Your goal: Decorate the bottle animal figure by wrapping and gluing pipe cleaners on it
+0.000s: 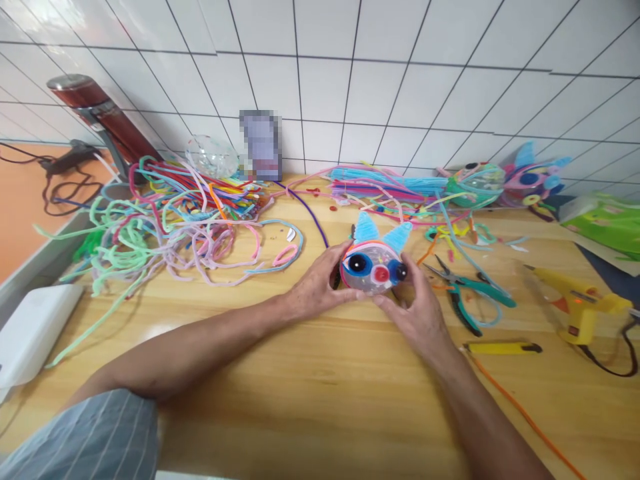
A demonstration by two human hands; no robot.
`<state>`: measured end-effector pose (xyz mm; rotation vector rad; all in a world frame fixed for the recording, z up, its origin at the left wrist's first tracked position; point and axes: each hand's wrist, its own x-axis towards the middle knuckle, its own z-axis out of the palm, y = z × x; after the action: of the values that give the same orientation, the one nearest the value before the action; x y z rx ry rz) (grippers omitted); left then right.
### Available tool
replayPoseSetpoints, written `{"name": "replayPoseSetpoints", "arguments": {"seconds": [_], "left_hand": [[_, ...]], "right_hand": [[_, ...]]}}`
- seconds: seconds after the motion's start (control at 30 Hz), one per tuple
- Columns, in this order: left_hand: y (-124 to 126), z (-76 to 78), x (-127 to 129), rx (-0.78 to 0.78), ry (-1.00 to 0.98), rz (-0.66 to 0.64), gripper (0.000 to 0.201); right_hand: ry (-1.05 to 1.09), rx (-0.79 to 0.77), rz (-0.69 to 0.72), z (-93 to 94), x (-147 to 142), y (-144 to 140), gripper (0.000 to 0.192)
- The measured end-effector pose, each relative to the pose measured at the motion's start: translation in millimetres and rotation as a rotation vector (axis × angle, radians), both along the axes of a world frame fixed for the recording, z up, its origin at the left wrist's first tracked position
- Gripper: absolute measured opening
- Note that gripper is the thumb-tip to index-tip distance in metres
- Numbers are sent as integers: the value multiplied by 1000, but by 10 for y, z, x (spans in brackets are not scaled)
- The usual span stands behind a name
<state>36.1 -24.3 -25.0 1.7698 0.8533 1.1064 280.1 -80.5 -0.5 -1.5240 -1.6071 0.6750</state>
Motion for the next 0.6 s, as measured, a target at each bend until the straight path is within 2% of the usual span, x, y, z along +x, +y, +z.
{"name": "replayPoseSetpoints", "arguments": {"seconds": [0.13,0.3,0.43,0.6], "left_hand": [[-11,-30,24,-31,-54,11,103],[-21,-61,39,-68,-101,7,102],[-27,-62,43,-65,-117,2,98],[-41,-61,52,-68,-146,-3,97]], "right_hand": [[29,4,14,44,-28,16,90],[92,13,58,-33,-21,30,79],[113,-5,67,-100,0,39,79],[98,20,81,-81,26,37,75]]}}
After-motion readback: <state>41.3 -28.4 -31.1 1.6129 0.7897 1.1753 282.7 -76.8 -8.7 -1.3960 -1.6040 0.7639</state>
